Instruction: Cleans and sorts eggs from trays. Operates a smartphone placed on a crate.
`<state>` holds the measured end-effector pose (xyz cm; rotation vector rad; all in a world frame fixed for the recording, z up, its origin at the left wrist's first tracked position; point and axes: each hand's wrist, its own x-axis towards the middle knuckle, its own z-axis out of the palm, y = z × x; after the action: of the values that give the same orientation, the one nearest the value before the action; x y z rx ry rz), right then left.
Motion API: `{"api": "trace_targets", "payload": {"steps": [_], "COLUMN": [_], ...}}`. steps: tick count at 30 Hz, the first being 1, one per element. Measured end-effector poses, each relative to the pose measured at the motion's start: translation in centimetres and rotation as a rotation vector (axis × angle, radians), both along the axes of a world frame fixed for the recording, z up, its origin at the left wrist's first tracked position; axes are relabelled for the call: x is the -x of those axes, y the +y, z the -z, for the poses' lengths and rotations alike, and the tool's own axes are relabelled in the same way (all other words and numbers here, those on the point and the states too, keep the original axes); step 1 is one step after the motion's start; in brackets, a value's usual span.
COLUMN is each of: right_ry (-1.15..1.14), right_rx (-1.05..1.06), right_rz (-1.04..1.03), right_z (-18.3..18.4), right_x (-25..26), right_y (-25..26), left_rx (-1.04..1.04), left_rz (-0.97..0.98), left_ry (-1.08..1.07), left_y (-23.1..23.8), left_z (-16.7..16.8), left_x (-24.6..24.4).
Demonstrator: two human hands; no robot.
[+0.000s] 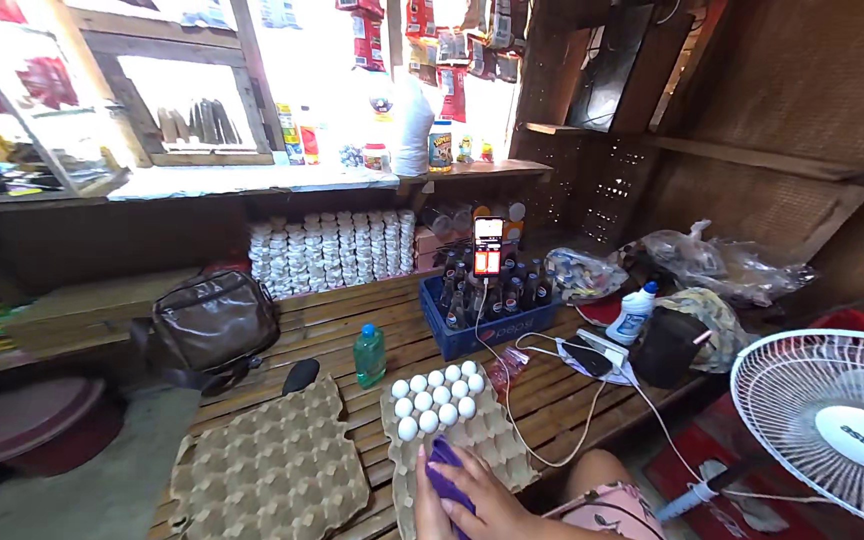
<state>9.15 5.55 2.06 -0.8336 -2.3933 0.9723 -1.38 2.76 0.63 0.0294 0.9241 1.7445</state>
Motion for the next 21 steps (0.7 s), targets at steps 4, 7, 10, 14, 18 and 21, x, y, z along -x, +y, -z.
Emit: {"api": "trace_targets", "payload": {"steps": [4, 7, 10, 14, 18, 21], "right_ry": [0.013, 0.009, 0.087, 0.243, 0.372, 0.451], "right_rx": [-0.095, 0.065, 0.275, 0.353, 0.414, 0.510], "right_rz": [-0.033, 0.018, 0.069, 0.258, 0.356, 0.396], "right_z": [-0.4, -1.8, -2.1, -1.6, -1.9, -2.1], "right_x": [-0.2, -0.3, -0.3, -0.1, 0.1, 0.4], "right_y": [0.7, 2.2, 3.8, 3.9, 4.0, 4.3], "left_rx": [-0.021, -0.034, -0.019, -0.115, -0.194, -0.190], "left_rz": [0.011, 0.133, 0.255, 0.265, 0.242, 0.266], "left_ry": [0.086, 0.288, 0.383, 0.316, 0.240, 0.258], "left_y": [-0.3, -1.0, -1.0, -0.9, -1.0, -1.1], "left_z": [-0.7, -0.4, 0.2, 0.5, 0.2, 0.0], "left_x": [-0.3, -0.6, -0.9, -0.9, -1.0, -0.9]}}
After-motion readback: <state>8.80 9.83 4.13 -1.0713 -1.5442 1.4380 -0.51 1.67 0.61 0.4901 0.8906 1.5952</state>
